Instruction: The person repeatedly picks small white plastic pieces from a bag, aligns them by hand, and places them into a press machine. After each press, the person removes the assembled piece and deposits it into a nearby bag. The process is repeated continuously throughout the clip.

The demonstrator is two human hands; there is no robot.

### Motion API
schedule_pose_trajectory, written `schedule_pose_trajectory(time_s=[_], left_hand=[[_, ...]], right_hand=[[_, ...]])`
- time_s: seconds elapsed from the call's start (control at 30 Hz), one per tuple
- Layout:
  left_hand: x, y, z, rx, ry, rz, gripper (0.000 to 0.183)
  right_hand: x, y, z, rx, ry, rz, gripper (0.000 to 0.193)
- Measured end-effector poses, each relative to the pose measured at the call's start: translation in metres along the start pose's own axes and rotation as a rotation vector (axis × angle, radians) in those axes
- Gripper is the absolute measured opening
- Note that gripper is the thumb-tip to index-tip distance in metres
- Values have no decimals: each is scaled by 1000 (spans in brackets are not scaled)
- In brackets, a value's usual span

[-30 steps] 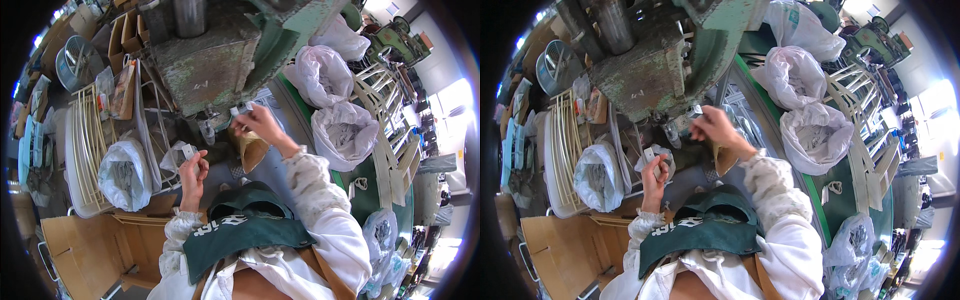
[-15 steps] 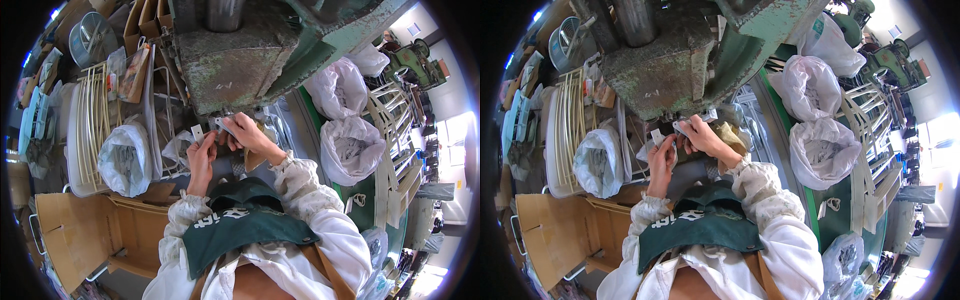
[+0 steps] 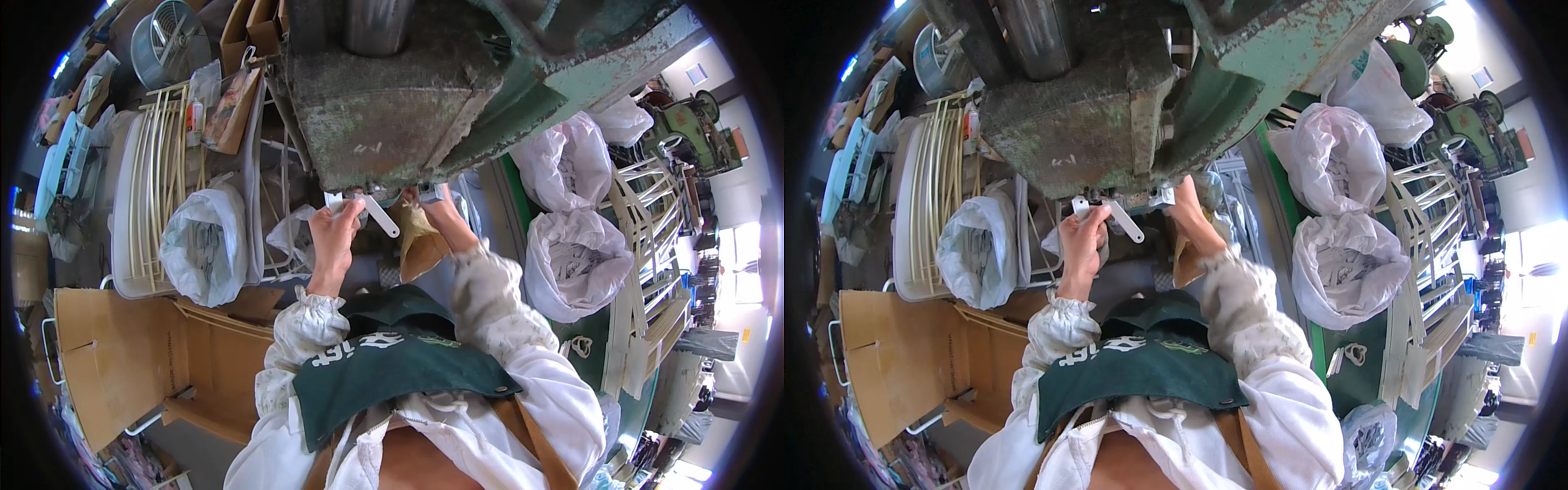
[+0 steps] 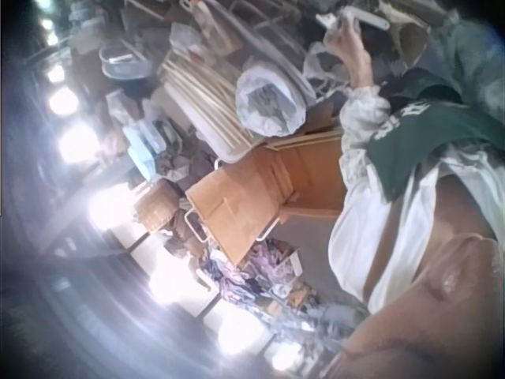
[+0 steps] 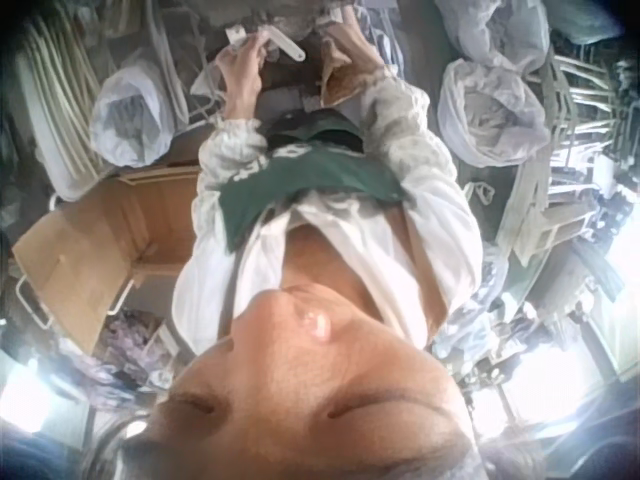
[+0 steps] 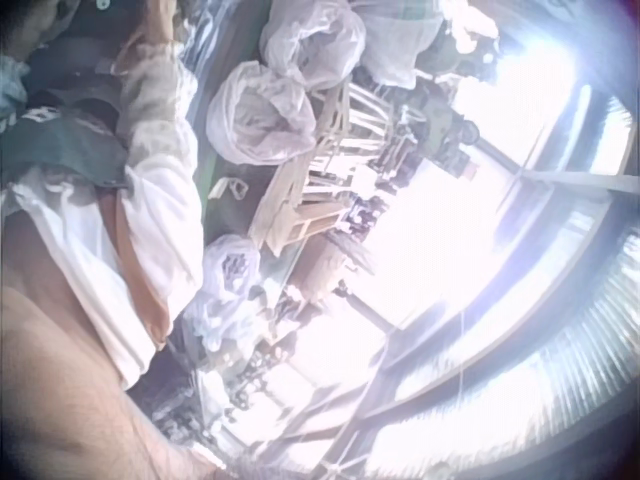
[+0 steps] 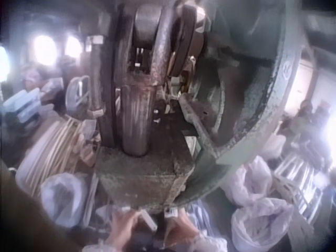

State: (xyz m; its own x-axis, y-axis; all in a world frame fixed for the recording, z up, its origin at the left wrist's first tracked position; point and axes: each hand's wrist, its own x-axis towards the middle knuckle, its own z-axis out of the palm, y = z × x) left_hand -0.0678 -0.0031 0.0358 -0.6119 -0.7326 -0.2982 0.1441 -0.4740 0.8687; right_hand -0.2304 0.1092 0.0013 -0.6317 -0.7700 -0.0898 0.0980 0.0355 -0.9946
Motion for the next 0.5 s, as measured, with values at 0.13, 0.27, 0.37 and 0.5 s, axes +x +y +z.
schedule_pose_trajectory(time_s=[0.13, 0.27, 0.37, 0.5], left_hand=[[6, 2, -6, -9, -62, -79, 9], [8, 5, 0, -100, -78, -111, 8], [8, -2, 3, 74, 31, 36, 8], [13, -1, -20, -157, -125, -147, 6]], right_hand=[[78, 117, -7, -1080, -30, -349, 25], [120, 197, -9, -1702, 19, -659, 26], [130, 222, -17, -2038, 96, -889, 27], [129, 225, -18, -2367, 351, -1306, 29]])
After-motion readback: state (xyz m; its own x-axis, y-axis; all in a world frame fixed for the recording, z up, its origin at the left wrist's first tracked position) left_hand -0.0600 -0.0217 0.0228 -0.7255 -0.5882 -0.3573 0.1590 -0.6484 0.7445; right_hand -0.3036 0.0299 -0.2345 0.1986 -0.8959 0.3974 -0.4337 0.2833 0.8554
